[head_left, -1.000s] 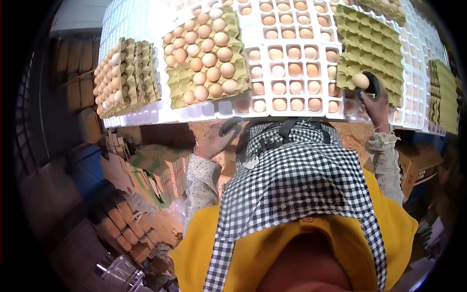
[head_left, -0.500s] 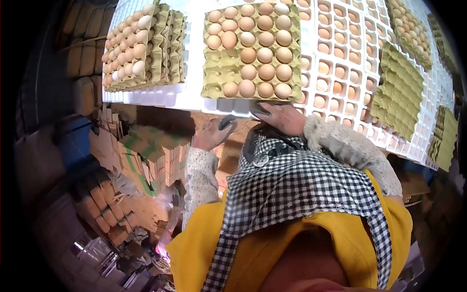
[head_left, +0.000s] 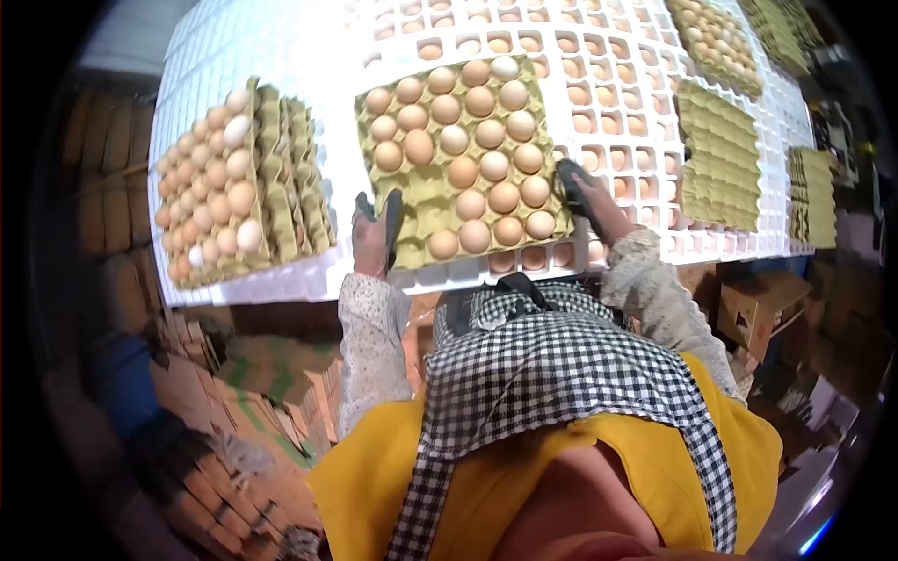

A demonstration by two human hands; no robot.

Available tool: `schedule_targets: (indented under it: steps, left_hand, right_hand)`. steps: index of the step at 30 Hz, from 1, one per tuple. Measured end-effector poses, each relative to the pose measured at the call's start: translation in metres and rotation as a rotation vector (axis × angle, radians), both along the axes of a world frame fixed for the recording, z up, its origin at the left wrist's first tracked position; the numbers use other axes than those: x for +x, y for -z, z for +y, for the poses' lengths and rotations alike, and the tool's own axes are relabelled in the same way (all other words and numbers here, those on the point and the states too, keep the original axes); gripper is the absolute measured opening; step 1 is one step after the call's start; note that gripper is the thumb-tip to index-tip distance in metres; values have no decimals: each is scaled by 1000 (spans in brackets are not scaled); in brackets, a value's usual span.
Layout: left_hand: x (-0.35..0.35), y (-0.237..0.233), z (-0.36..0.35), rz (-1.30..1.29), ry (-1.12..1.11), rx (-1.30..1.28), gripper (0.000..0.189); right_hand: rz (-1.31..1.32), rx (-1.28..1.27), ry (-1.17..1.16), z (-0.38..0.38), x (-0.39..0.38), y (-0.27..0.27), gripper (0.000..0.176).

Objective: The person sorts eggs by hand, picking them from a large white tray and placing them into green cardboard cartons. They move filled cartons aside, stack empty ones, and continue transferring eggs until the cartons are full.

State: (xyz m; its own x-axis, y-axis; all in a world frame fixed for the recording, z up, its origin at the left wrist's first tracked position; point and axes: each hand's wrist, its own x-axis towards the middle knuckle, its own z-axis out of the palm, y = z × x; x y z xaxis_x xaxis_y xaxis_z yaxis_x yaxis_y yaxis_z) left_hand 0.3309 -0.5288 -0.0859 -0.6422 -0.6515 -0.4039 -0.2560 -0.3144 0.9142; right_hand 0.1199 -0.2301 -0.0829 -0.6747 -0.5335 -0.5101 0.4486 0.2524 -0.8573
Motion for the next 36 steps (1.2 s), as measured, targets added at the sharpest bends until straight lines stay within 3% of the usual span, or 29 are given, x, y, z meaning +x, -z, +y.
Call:
schedule_targets:
  steps: [1, 3, 4, 5, 7, 8, 9, 11, 15, 16, 17, 22, 23, 25, 27, 28, 29, 30, 32, 33, 34, 35, 36]
  left_hand:
    - [-5, -3, 2, 27, -2, 32, 34]
    - [-15, -29, 12, 163, -36, 294, 36]
    - [-15, -28, 14, 152, 8, 255, 36]
    - [-16, -25, 12, 146, 45, 212, 37]
    - [-16, -16, 2, 164, 22, 340, 39]
    - [-23, -37, 10, 170, 67, 280, 40]
    - [-26, -35, 7, 126, 6, 399, 40]
    - [-22, -35, 4, 162, 86, 412, 41]
    - [-27, -63, 35, 153, -73, 267, 43]
    - [-27, -75, 45, 170, -48, 231, 44]
    - [-29, -81, 56, 163, -25, 216, 45]
    - [-86, -90, 154, 213, -49, 341, 47]
    - [-101, -87, 173, 210, -36, 361, 47]
    - [-130, -72, 209, 245, 4, 386, 47]
    - [-153, -50, 235, 241, 82, 365, 44]
    - [-166, -48, 247, 151, 103, 292, 42]
    - [-169, -17, 244, -35, 213, 54, 42]
    - [-167, 5, 239, -94, 282, -227, 42]
    - [-164, -9, 246, -100, 267, -174, 45]
    - [-164, -35, 252, -43, 191, 157, 47]
    - [-161, -40, 245, -74, 299, 12, 50]
    - [-158, -28, 236, -99, 252, -155, 50]
    - [-155, -2, 225, -123, 206, -320, 50]
  right_hand:
    - [14, -51, -16, -6, 3, 18, 53]
    - [-211, -170, 36, -34, 14, -47, 55]
    - [-138, -92, -34, -34, 11, -50, 46]
    - [-182, -78, 9, -39, 11, -61, 53]
    - [229, 267, -145, -38, 3, -17, 74]
    - [259, 352, -115, -42, 5, -12, 80]
    - [299, 394, -83, -43, 8, -7, 78]
    - [367, 437, -74, -41, 11, -19, 76]
    - [499, 346, -70, -20, 7, -7, 73]
    - [427, 313, -57, -10, 5, -30, 72]
    - [353, 279, -47, 4, 2, -53, 72]
    - [530, 324, 55, 116, -36, -74, 63]
    - [523, 429, 76, 135, -44, -82, 53]
    - [929, 499, -120, 188, -66, -62, 42]
    - [1362, 579, -338, 242, -97, -18, 38]
    - [1204, 572, -358, 263, -112, 9, 38]
    - [1300, 610, -379, 283, -122, 38, 31]
    - [1270, 636, -401, 284, -122, 33, 28]
    - [1110, 656, -404, 274, -123, -4, 28]
    - [982, 655, -375, 267, -123, -28, 31]
    - [946, 703, -333, 258, -126, -42, 35]
    - [912, 752, -289, 253, -132, -48, 39]
    - [1039, 525, -86, 252, -142, -42, 49]
